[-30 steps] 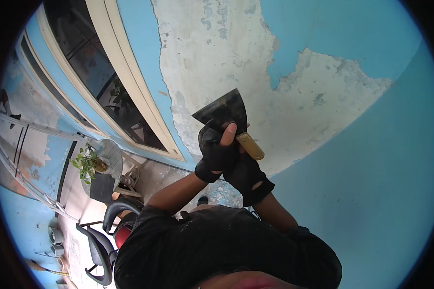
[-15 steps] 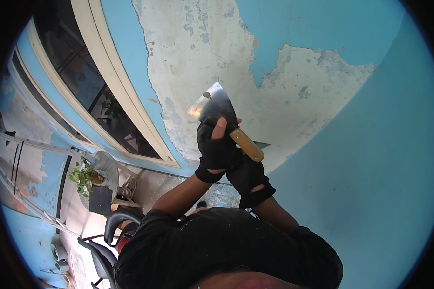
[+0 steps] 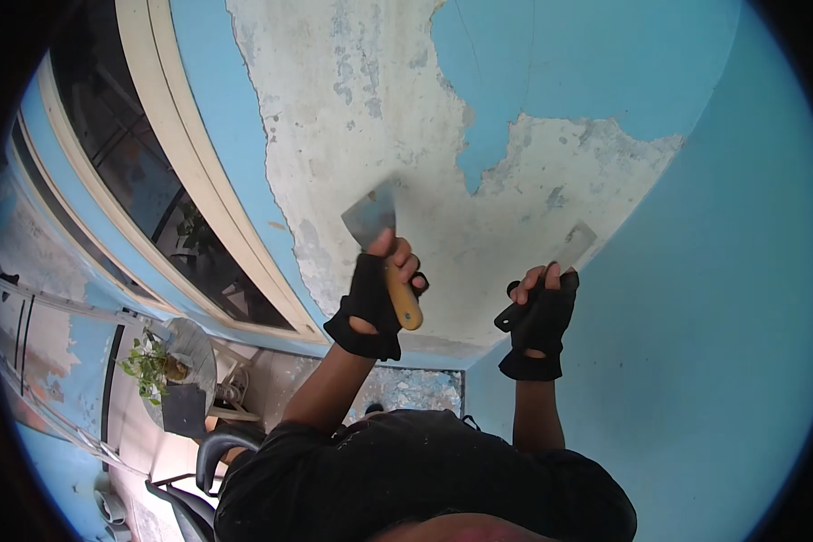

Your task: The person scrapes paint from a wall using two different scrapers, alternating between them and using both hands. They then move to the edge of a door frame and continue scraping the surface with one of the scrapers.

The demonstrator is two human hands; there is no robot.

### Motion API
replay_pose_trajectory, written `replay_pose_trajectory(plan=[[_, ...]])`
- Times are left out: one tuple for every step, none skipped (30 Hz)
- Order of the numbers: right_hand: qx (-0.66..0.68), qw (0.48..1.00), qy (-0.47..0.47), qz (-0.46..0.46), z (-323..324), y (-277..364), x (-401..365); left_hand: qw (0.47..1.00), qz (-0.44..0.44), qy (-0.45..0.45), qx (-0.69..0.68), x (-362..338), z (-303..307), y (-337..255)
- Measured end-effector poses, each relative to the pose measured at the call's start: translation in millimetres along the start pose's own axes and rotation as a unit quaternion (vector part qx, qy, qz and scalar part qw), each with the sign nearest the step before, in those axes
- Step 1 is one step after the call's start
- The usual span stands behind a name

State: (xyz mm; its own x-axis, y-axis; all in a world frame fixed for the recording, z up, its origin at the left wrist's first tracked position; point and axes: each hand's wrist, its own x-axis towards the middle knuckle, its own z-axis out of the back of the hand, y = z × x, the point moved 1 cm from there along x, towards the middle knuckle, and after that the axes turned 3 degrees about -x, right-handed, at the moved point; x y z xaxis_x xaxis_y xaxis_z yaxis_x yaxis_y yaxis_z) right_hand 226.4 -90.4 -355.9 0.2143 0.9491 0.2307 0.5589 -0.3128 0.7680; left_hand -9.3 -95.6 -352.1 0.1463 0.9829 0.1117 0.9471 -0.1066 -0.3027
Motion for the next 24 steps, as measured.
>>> replay_pose_trajectory(plan=[[-0.021,0.999,0.048,-0.001,0.1,0.4,2.7,1.0,0.002,0.005,-0.001,3.0,-1.2,3.2],[-0.022,0.999,0.047,0.004,-1.0,2.0,5.3,0.999,0.01,0.021,0.029,5.9,-4.5,7.6],[-0.039,0.997,0.058,-0.035,-12.5,7.9,6.5,0.997,0.017,0.038,0.058,9.0,-9.7,11.7],[-0.055,0.993,0.068,-0.076,-24.6,14.0,7.0,0.997,0.031,0.044,0.048,10.9,-18.3,15.1],[-0.056,0.994,0.067,-0.073,-36.7,19.7,7.2,0.997,0.033,0.048,0.047,14.6,-23.2,18.5],[-0.052,0.992,0.1,-0.047,-50.9,26.3,7.6,0.996,0.035,0.053,0.058,19.4,-27.9,21.5],[-0.049,0.99,0.133,-0.023,-63.6,34.4,7.0,0.995,0.037,0.058,0.069,23.6,-32.8,24.2],[-0.05,0.987,0.149,-0.027,-74.0,44.3,5.1,0.991,-0.01,0.061,0.117,26.8,-38.5,25.3],[-0.05,0.987,0.15,-0.024,-77.8,52.6,7.1,0.991,-0.01,0.064,0.116,29.5,-46.8,26.7],[-0.101,0.972,0.207,-0.05,-80.5,59.4,9.8,0.982,-0.059,0.059,0.167,31.8,-55.9,26.4],[-0.151,0.95,0.262,-0.076,-83.7,64.2,12.3,0.969,-0.107,0.053,0.216,35.1,-61.5,24.9],[-0.152,0.95,0.262,-0.076,-90.0,67.1,15.3,0.963,-0.107,0.063,0.238,41.3,-63.7,21.6],[-0.197,0.944,0.253,-0.078,-98.0,68.1,18.9,0.964,-0.108,0.064,0.237,48.5,-64.0,21.7],[-0.242,0.936,0.243,-0.082,-103.5,68.1,23.0,0.95,-0.119,0.078,0.279,56.1,-62.9,24.5],[-0.243,0.935,0.243,-0.082,-105.3,65.7,29.2,0.934,-0.13,0.092,0.32,61.0,-65.9,27.4],[-0.241,0.932,0.26,-0.076,-105.8,61.6,36.6,0.951,-0.092,0.11,0.273,65.0,-70.4,32.5],[-0.239,0.928,0.276,-0.071,-107.0,59.5,41.4,0.951,-0.093,0.11,0.272,66.5,-75.0,35.1],[-0.235,0.932,0.265,-0.071,-110.9,60.4,42.1,0.96,-0.082,0.071,0.257,62.1,-89.6,33.9],[-0.236,0.932,0.266,-0.071,-108.0,58.4,44.1,0.967,-0.072,0.031,0.241,61.5,-97.8,32.2],[-0.198,0.926,0.312,-0.077,-103.8,54.2,47.3,0.965,-0.081,0.066,0.241,65.4,-99.3,26.9],[-0.16,0.917,0.356,-0.082,-105.3,54.0,47.7,0.965,-0.083,0.066,0.24,65.2,-101.1,24.1],[-0.16,0.916,0.358,-0.082,-106.4,56.6,45.1,0.965,-0.072,0.056,0.244,64.1,-104.6,21.7],[-0.098,0.922,0.361,-0.101,-108.3,61.6,38.3,0.966,-0.061,0.046,0.247,63.8,-106.2,21.3],[-0.036,0.924,0.362,-0.12,-109.6,65.0,34.1,0.942,-0.103,0.041,0.317,65.7,-106.6,20.4]])
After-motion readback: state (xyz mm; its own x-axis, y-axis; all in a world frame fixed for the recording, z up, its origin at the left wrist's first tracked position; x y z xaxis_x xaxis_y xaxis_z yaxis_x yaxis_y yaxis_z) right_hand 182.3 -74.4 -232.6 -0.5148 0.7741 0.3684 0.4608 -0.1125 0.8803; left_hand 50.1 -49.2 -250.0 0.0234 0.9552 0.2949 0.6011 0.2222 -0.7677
